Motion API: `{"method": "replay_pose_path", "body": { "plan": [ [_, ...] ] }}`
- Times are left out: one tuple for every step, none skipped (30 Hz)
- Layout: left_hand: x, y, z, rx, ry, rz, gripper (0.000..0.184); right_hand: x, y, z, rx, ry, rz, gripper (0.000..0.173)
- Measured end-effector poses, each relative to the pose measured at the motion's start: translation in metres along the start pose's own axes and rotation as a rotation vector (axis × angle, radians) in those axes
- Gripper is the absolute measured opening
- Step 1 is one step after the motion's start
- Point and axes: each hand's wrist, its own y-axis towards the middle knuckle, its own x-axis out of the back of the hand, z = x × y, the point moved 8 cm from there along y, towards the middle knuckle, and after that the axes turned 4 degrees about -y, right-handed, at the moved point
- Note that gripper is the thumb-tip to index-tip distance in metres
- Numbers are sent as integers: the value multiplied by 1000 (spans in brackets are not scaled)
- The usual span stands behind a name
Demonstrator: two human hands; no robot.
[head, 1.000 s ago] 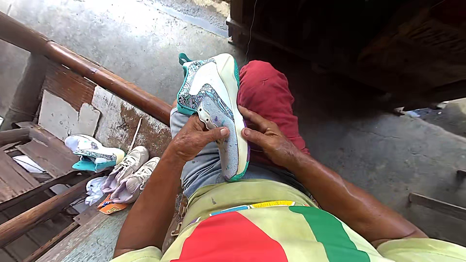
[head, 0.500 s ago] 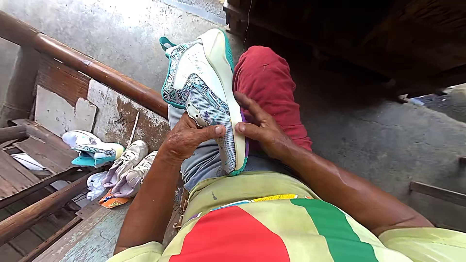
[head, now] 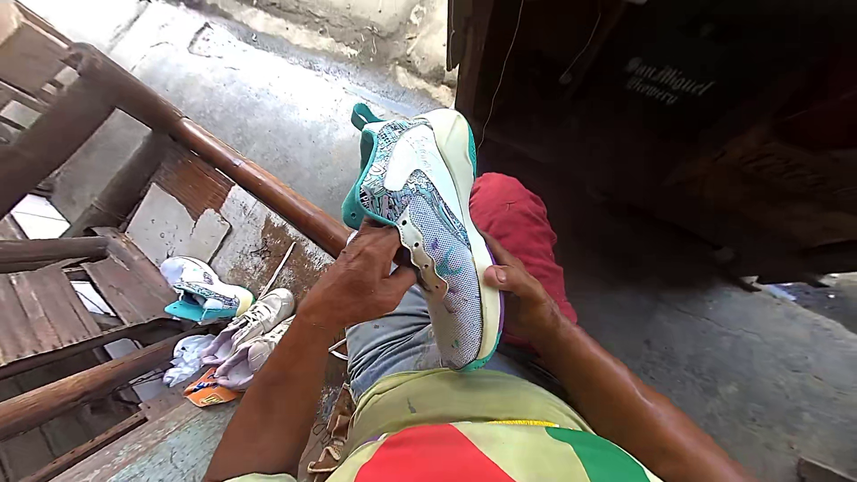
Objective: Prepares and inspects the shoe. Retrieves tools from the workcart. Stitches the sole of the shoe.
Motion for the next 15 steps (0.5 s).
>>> {"method": "replay_pose_path", "body": {
  "plan": [
    [1, 2, -2, 12, 58, -54, 18, -1, 0, 1, 3, 25, 18, 76],
    [1, 4, -3, 35, 99, -96, 19, -1, 0, 1, 4, 44, 32, 76],
    [1, 6, -3, 62, 134, -131, 21, -1, 0, 1, 3, 67, 44, 76],
    [2, 10, -5, 95, 159, -140, 23, -1, 0, 1, 4, 96, 52, 76],
    [3, 13, -8, 124, 172, -138, 29, -1, -1, 1, 9, 147, 52, 73],
    [3, 16, -11, 132, 185, -147, 34, 0, -2, 0, 14, 207, 45, 67],
    [3, 18, -12, 123, 196, -176, 35, 0, -3, 0, 23, 253, 42, 63],
    [3, 21, -12, 121, 210, -186, 36, 1, -4, -1, 37, 285, 51, 61],
    [2, 25, -11, 139, 224, -162, 41, 2, -5, -1, 52, 300, 66, 60],
    [3, 29, -9, 187, 231, -118, 46, 4, -6, -1, 63, 310, 77, 61],
    [3, 35, -7, 247, 236, -75, 50, 5, -7, 0, 73, 313, 87, 62],
    [3, 41, -6, 281, 241, -39, 55, 6, -8, 0, 82, 322, 88, 61],
    [3, 46, -6, 292, 239, -14, 55, 7, -9, 0, 92, 330, 77, 61],
    [1, 50, -5, 299, 233, 12, 53, 10, -10, -2, 100, 341, 72, 59],
    [-1, 53, -4, 314, 215, 31, 53, 15, -10, -3, 106, 356, 71, 54]
  ]
}}
